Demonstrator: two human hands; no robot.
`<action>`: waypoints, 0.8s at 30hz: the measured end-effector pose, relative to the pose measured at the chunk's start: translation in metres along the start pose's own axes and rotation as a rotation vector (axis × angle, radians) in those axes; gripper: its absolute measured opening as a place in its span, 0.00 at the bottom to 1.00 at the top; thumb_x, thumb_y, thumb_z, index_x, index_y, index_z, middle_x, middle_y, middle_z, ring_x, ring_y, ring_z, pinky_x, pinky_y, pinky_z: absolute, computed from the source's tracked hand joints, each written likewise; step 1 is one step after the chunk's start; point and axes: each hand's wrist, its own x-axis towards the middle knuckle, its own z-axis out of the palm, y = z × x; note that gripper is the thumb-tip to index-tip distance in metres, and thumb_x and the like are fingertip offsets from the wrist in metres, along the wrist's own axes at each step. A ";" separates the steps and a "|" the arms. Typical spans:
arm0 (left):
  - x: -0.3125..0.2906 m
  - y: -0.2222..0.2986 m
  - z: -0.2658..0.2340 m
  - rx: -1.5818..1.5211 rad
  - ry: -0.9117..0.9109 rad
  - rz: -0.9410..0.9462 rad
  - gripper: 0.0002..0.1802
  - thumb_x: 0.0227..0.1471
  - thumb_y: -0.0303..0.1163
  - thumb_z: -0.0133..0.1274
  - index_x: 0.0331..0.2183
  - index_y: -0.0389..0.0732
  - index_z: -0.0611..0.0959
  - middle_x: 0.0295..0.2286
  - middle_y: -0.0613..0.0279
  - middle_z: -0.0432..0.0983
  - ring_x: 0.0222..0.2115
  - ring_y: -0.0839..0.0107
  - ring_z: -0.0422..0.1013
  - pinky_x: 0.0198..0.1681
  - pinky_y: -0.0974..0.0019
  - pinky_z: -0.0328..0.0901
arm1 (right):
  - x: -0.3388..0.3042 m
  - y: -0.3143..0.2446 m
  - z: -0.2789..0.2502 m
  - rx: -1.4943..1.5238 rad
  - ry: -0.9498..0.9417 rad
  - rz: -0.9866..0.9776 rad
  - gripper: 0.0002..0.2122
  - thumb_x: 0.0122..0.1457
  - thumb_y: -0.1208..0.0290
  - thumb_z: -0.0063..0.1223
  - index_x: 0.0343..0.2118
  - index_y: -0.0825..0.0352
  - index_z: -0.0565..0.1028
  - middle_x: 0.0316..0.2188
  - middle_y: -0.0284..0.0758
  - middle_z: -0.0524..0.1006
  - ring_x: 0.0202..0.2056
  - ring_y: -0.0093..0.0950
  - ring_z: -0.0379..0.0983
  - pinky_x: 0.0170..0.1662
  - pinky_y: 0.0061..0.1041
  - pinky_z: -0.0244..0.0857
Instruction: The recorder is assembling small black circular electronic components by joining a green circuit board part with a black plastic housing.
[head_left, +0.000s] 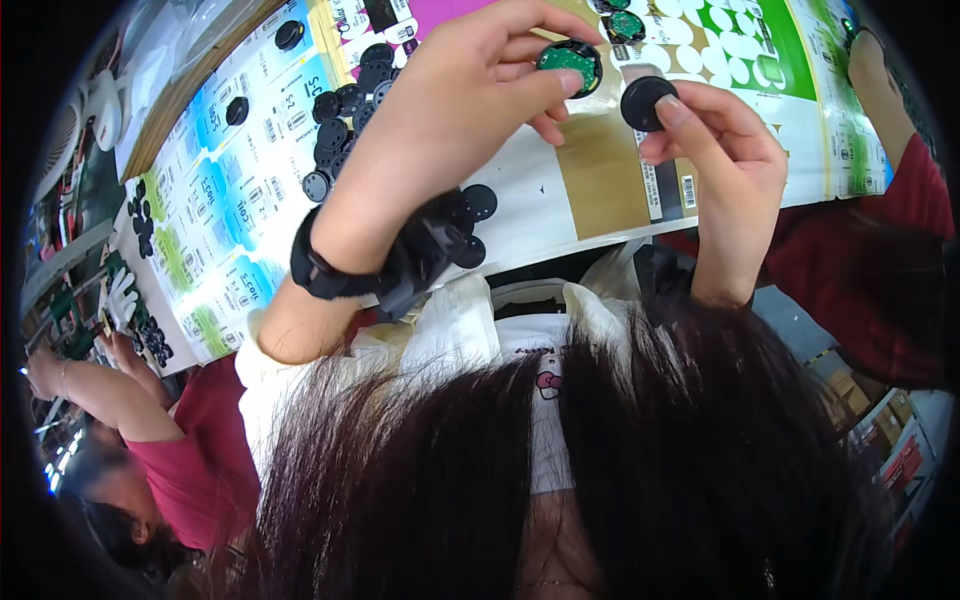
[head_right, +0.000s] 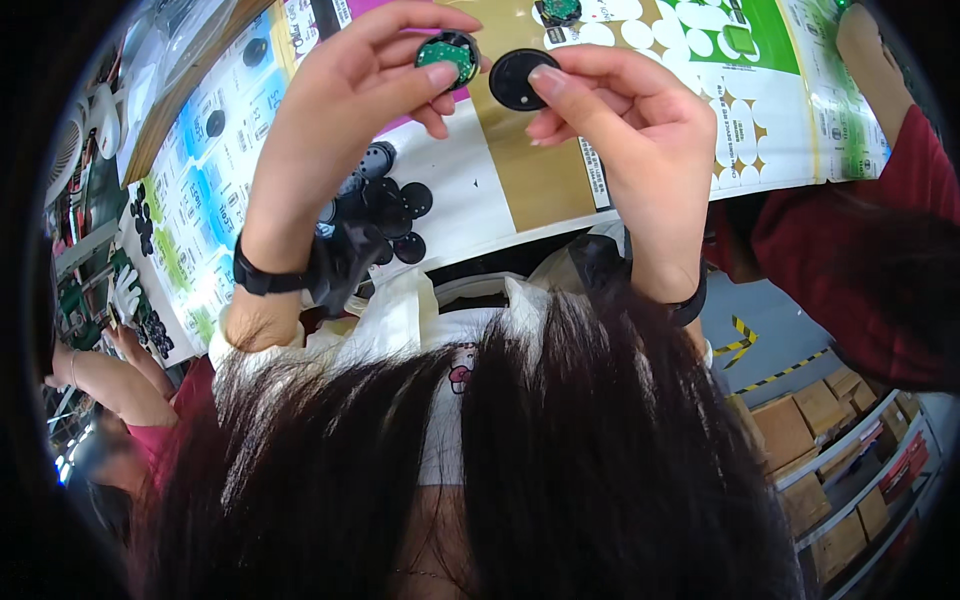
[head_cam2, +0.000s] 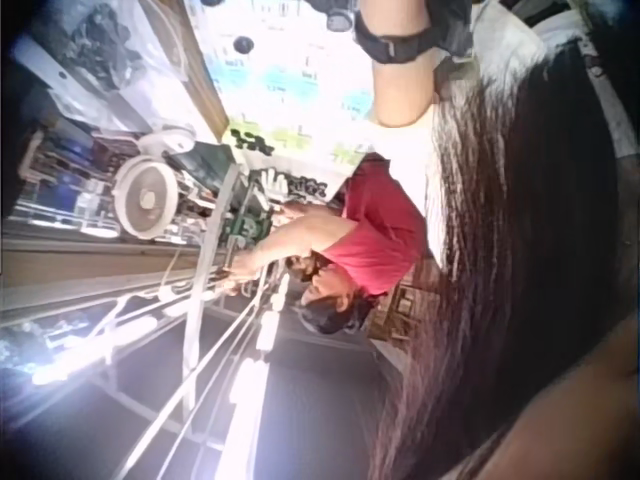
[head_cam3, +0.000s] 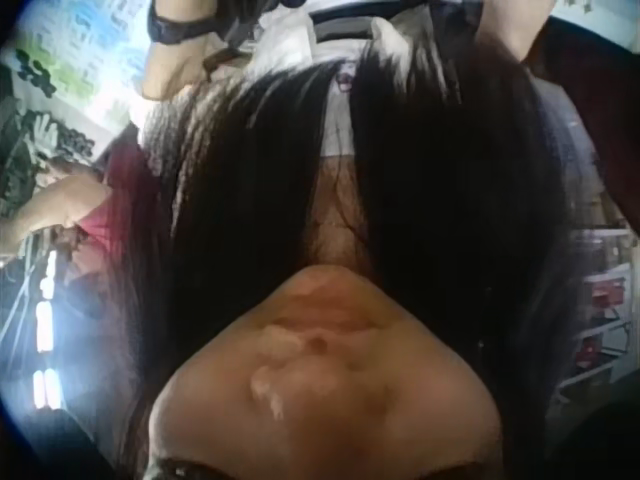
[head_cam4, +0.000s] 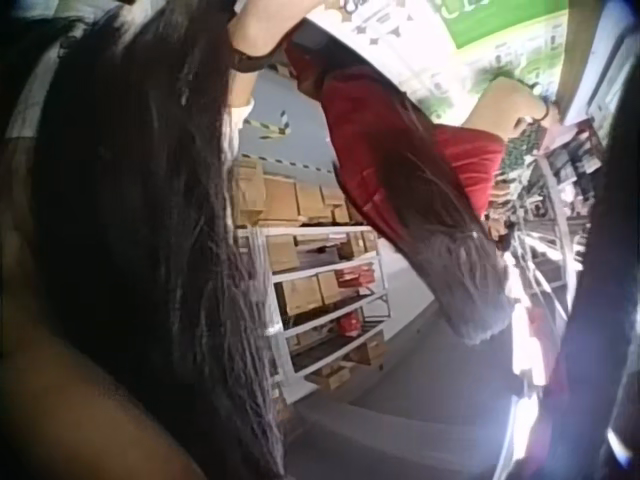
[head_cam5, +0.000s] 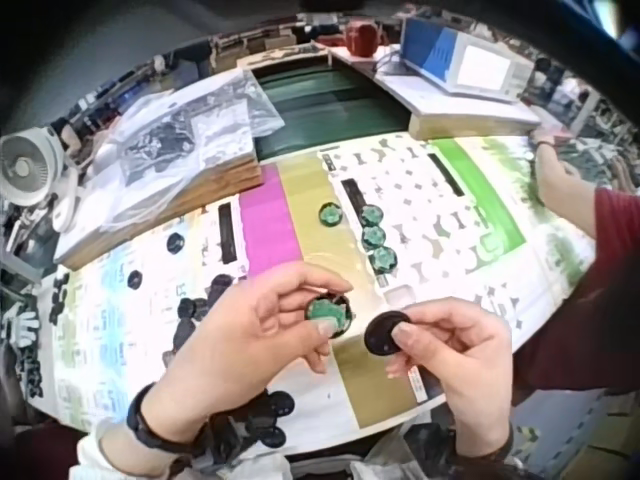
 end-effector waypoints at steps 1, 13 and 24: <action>-0.002 -0.008 -0.002 0.027 0.085 -0.047 0.16 0.47 0.18 0.46 0.41 0.30 0.67 0.33 0.59 0.70 0.27 0.79 0.67 0.29 0.77 0.65 | 0.001 0.000 0.004 0.007 -0.006 -0.006 0.09 0.48 0.80 0.53 0.33 0.77 0.72 0.23 0.37 0.75 0.22 0.21 0.71 0.28 0.15 0.65; -0.008 -0.021 0.000 -0.234 0.148 0.078 0.16 0.43 0.17 0.51 0.37 0.32 0.68 0.25 0.59 0.71 0.21 0.78 0.67 0.23 0.77 0.64 | 0.001 -0.009 0.021 -0.335 -0.017 -0.253 0.10 0.48 0.84 0.50 0.35 0.76 0.73 0.22 0.32 0.71 0.21 0.17 0.65 0.25 0.11 0.57; 0.000 -0.019 -0.002 -0.374 -0.001 -0.002 0.14 0.43 0.20 0.52 0.35 0.34 0.69 0.22 0.61 0.70 0.17 0.79 0.65 0.18 0.78 0.59 | 0.000 -0.023 0.019 -0.335 -0.017 -0.222 0.11 0.46 0.87 0.50 0.36 0.77 0.71 0.21 0.32 0.70 0.20 0.16 0.63 0.23 0.12 0.57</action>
